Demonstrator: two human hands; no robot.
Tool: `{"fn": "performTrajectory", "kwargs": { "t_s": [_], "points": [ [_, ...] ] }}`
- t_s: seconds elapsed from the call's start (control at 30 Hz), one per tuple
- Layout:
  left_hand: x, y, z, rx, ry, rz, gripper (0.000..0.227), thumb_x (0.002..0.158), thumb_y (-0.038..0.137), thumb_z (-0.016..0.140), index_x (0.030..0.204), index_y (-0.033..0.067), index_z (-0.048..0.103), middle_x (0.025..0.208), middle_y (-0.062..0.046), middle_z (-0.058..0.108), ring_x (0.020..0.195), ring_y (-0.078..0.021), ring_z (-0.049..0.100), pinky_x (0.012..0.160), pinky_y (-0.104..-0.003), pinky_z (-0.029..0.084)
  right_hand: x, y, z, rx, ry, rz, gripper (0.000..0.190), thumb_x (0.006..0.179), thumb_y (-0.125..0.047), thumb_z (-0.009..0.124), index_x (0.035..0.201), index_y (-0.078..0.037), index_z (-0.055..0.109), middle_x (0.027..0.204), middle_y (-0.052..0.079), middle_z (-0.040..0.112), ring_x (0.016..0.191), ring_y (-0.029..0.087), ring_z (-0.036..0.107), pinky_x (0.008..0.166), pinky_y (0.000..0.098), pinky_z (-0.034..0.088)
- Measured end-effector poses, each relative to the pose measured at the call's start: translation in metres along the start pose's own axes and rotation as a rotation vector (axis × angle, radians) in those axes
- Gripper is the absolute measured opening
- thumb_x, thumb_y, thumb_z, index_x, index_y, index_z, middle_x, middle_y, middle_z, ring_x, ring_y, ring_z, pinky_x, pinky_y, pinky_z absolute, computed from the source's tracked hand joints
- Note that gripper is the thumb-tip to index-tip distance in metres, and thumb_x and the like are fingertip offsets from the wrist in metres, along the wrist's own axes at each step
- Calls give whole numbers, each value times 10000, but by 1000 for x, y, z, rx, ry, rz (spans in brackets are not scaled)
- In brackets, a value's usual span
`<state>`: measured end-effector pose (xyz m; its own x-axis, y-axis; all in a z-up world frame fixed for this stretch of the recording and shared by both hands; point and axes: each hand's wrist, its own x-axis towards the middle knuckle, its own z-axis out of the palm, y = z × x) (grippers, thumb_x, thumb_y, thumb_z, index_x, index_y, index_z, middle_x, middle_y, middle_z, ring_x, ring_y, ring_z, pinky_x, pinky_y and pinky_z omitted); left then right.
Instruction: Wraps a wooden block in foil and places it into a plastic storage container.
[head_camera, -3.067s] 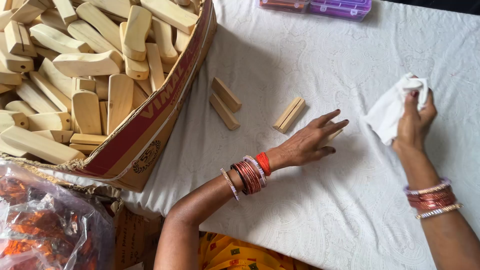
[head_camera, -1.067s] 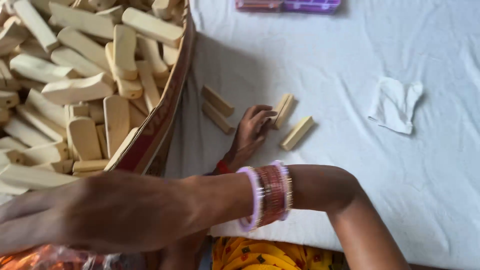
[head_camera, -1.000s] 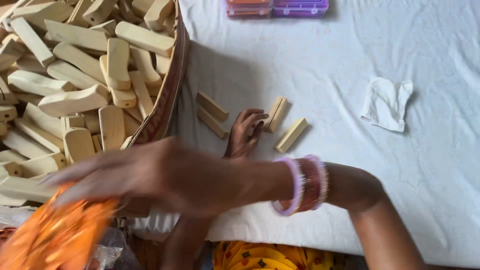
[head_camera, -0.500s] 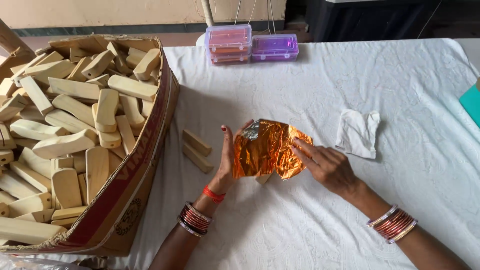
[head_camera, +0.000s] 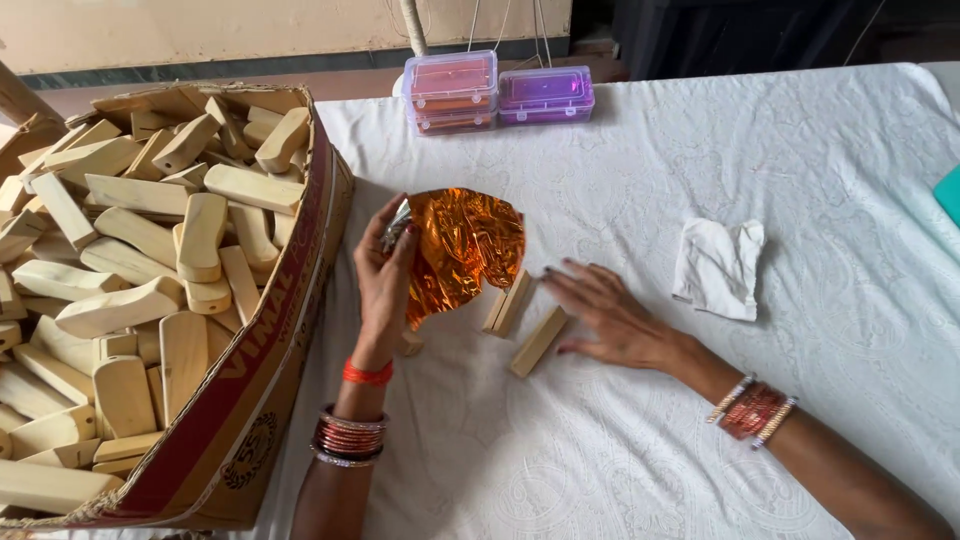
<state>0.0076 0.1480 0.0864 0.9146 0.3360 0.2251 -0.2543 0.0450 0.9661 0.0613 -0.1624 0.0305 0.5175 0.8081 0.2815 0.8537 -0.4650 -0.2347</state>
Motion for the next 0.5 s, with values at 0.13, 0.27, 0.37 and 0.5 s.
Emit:
{"fn": "performTrajectory", "kwargs": {
  "t_s": [0.13, 0.27, 0.37, 0.5],
  "points": [
    [23, 30, 12, 97, -119, 258, 384, 1066, 71, 540, 1445, 7, 527, 1289, -131, 681, 1102, -118, 676, 907, -264, 591, 46, -30, 6, -8, -344, -189, 1180, 687, -769, 707, 1583, -207, 185, 1642, 126, 187, 1511, 314, 93, 1213, 583, 38],
    [32, 46, 39, 208, -201, 184, 396, 1037, 83, 529, 1430, 35, 529, 1171, -116, 733, 916, -114, 667, 770, -301, 597, 55, -25, 6, 27, -395, -241, 1150, 655, -767, 740, 1533, -204, 258, 1564, 138, 319, 1474, 339, 205, 1183, 624, 55],
    [25, 57, 54, 406, -230, 310, 362, 1057, 68, 514, 1414, 31, 554, 1143, -162, 750, 1020, -176, 719, 849, -325, 599, 44, -11, -8, -77, -456, -131, 801, 801, -696, 671, 1416, -211, 503, 1289, 123, 552, 1306, 266, 508, 1237, 602, 206],
    [6, 56, 85, 734, -330, 412, 426, 1014, 71, 529, 1438, 63, 496, 1011, -221, 753, 781, -314, 751, 690, -435, 582, 0, 22, -43, -30, -454, 160, 630, 828, -577, 646, 1340, -211, 608, 1112, 72, 584, 1037, 246, 596, 956, 438, 506]
  ]
}}
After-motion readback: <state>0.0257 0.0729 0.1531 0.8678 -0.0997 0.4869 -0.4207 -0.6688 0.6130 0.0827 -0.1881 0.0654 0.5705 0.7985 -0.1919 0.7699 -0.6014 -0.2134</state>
